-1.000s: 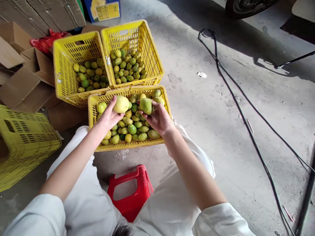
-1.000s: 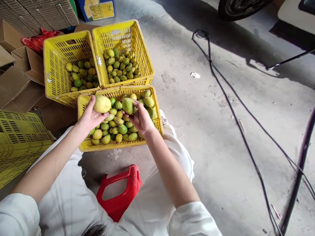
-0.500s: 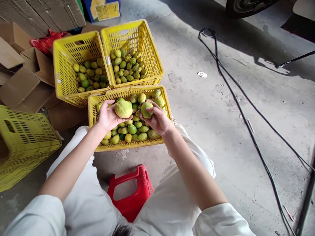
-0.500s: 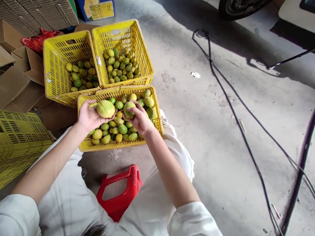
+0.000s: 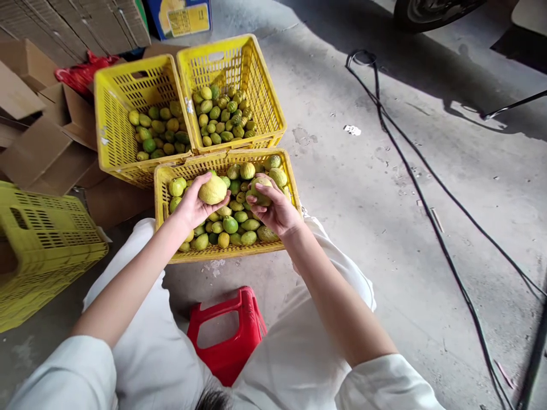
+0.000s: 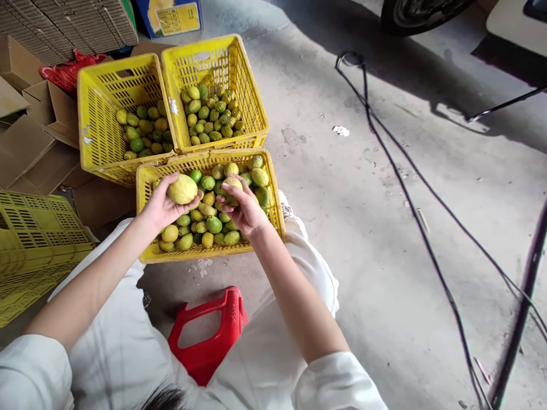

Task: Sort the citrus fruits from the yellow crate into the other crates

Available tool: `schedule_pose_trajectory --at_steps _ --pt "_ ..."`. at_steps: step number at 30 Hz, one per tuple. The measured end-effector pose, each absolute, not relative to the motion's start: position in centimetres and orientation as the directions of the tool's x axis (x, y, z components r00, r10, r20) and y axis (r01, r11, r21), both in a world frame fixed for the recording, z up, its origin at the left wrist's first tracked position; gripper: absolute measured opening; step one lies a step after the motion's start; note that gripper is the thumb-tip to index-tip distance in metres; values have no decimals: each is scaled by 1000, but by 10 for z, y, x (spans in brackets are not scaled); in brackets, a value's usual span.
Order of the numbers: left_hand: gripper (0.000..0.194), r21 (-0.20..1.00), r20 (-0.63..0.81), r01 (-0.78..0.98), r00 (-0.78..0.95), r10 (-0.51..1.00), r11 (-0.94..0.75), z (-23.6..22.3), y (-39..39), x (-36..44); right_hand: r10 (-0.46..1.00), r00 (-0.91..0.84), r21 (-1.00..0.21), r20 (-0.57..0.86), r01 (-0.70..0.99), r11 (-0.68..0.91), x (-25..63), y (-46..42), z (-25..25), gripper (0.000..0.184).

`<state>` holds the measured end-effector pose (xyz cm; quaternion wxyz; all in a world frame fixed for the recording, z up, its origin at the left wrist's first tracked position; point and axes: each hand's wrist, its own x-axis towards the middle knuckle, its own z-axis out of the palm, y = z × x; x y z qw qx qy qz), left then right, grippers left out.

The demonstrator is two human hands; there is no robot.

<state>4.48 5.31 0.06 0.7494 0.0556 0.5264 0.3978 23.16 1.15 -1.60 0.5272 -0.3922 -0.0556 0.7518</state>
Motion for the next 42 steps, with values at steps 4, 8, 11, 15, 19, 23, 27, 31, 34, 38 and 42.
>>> schedule_pose_trajectory --at_steps 4,8,11,15,19,23,27,31,34,38,42 --pt "19 437 -808 -569 93 582 697 -1 58 41 819 -141 -501 -556 -729 -466 233 12 -19 17" --pt "28 359 -884 -600 27 467 715 0 60 37 804 -166 -445 -571 -760 -473 232 16 -22 10" --pt "33 339 -888 -641 25 460 689 1 60 33 781 -152 -401 -606 -789 -465 231 19 -22 13" --pt "28 402 -814 -619 96 572 675 4 61 29 776 -125 -385 -619 -812 -438 229 19 -23 15" --pt "21 404 -827 -575 104 553 712 0 63 30 697 -135 -307 -704 -827 -471 225 18 -33 9" --pt "12 352 -903 -549 16 430 758 -7 60 31 497 -91 -191 -863 -852 -488 216 24 -48 10" --pt "11 313 -928 -538 2 372 783 -11 51 27 499 -36 -213 -866 -876 -433 198 37 -51 9" --pt "11 295 -936 -525 7 351 798 -15 45 18 813 -42 -325 -580 -904 -279 195 46 -35 26" --pt "11 289 -940 -535 -3 341 794 -18 44 11 937 16 -424 -349 -894 -142 204 46 -20 33" --pt "12 307 -934 -576 -29 357 757 -17 50 3 966 14 -438 -257 -893 -104 212 43 -12 33" --pt "12 348 -913 -652 -70 403 674 -13 60 2 910 -66 -397 -410 -885 -244 210 44 -21 22"
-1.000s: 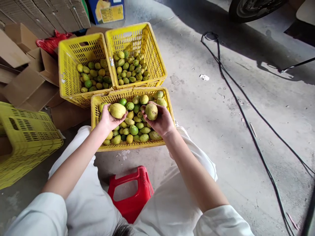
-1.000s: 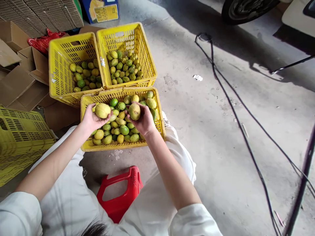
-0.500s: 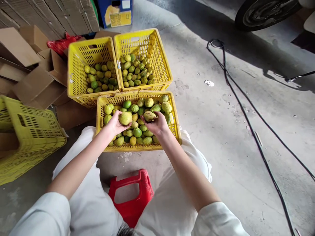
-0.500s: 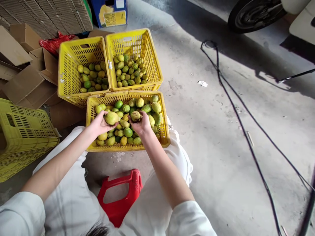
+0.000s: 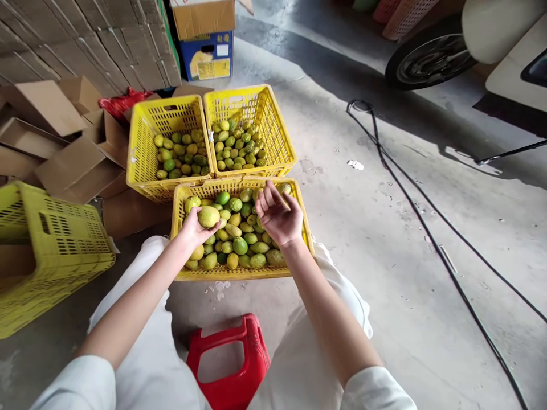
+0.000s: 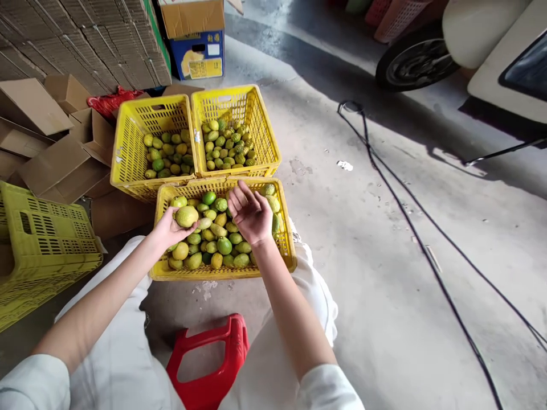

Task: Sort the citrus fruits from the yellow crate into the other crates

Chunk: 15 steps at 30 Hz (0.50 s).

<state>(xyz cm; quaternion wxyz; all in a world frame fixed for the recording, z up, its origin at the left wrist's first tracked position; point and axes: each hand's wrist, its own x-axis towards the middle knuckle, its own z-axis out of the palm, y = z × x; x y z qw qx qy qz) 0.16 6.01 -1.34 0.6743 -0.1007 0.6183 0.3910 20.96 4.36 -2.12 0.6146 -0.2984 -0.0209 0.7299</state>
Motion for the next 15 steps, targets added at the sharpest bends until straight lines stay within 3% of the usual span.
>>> schedule_pose_trajectory --at_steps 2,5,10,15 --pt "12 358 -910 -677 -99 403 643 -13 65 3 799 -69 -341 -598 -880 -331 210 44 -28 17" --pt "12 376 -909 -683 -141 392 626 -13 71 4 607 -17 -284 -795 -872 -397 214 43 -35 29" --pt "13 463 -858 -702 -200 474 542 5 100 -2 601 -8 -289 -799 -872 -395 227 37 -32 27" --pt "28 649 -639 -709 -311 703 276 39 145 -16 618 6 -298 -786 -879 -371 242 31 -29 25"
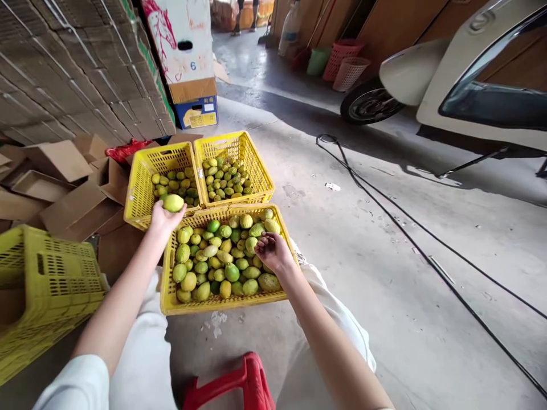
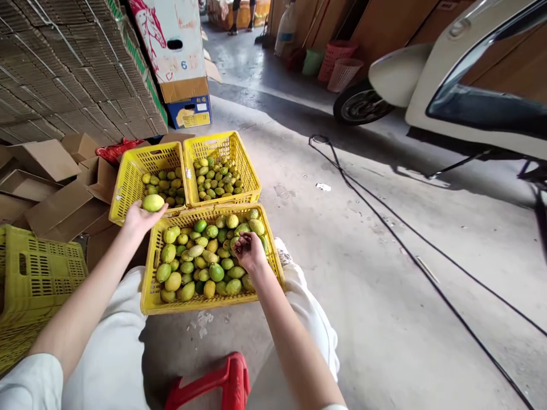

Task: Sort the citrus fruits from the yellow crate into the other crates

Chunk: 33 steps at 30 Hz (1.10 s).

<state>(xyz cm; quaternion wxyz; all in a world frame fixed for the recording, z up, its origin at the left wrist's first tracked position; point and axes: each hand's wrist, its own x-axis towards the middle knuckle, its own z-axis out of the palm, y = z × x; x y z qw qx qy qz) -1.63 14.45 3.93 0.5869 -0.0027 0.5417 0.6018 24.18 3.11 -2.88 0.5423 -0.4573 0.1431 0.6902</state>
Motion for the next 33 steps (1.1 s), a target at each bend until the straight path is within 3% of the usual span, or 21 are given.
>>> schedule_pose_trajectory --at_steps 7,10,12,14,16,24,25,27,29,33 --pt "49 695 -251 -714 -350 902 -84 75 171 -39 616 31 -310 -787 -883 -352 251 27 -27 24" --pt "51 685 -164 -716 -331 929 -134 72 167 -42 612 34 -313 -790 -881 -355 250 26 -28 24" --pt "54 746 -148 -654 -343 928 -123 54 163 -39 607 33 -313 -794 -878 -362 250 26 -29 24" --pt "63 903 -106 -426 -341 934 -53 23 156 -32 605 33 -315 -796 -875 -367 250 25 -30 22" --pt "72 989 -70 103 -273 960 102 -16 144 -22 608 35 -319 -793 -874 -366 250 24 -30 23" --pt "84 758 -314 608 26 949 234 -171 9 26 619 44 -329 -784 -875 -355 256 25 -24 24" --pt "84 719 -316 665 55 947 201 -184 -7 29 615 47 -328 -787 -876 -353 258 24 -24 25" --pt "85 502 -292 864 129 948 37 -202 -28 29 606 50 -322 -794 -880 -350 260 23 -24 25" --pt "83 367 -291 928 185 939 -69 -213 -36 24 597 48 -314 -801 -883 -350 262 23 -25 23" --pt "83 330 -237 939 180 955 -95 -219 -32 15 582 42 -301 -812 -885 -356 262 22 -23 22"
